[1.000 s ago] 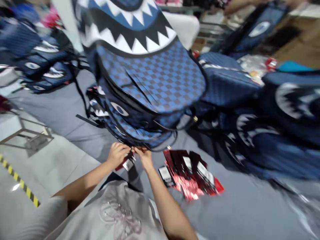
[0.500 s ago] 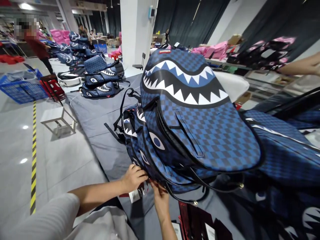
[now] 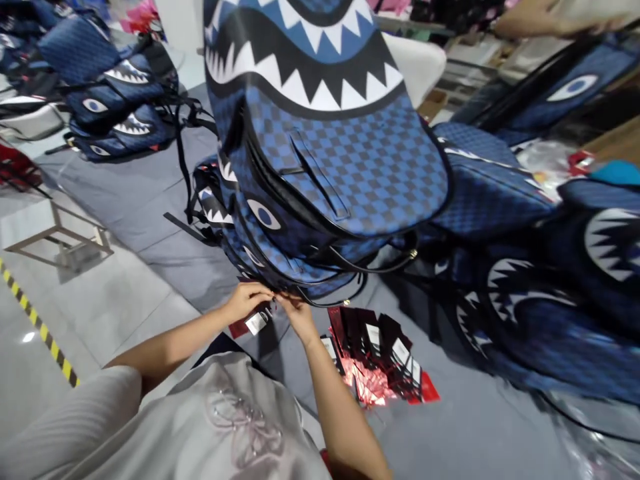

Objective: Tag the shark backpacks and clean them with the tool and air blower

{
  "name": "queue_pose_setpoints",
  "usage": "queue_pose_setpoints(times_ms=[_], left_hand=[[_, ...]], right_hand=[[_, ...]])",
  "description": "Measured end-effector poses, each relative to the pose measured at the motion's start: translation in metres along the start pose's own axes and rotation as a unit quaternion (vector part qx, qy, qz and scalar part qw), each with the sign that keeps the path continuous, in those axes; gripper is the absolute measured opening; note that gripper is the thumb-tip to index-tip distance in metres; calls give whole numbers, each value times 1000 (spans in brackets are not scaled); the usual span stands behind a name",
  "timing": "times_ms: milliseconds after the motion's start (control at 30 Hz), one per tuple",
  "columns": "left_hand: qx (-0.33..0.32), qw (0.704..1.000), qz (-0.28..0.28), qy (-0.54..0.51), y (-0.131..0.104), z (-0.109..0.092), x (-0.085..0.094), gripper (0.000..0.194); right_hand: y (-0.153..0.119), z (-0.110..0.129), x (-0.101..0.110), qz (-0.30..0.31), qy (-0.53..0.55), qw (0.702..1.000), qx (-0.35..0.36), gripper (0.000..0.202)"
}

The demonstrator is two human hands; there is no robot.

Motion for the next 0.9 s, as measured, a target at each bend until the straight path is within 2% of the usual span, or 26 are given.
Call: queue_pose_setpoints(times_ms=[167,300,500,900], left_hand=[[30,999,15,-15,-1,6,12,18],[42,999,26,0,-8,9,19,23],[40,997,57,42,-10,8,18,25],[81,987,91,105,-12,8,14,27]], right_hand=[[0,8,-2,49,-18,999,12,32],[-3,18,-6,77,-41,996,33,25],[-7,15,-9,119,-47,992,-3,25],[-8,16,-16,99,-50,994,-20,31]])
Point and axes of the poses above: each hand's wrist, its own y-axis towards the middle knuckle, its own x-axis out of the back of the hand, z = x × y, the point moved 3 cm from there along y, towards the middle knuckle, and after that the axes turned 2 degrees about y, right-handed, at the moved point
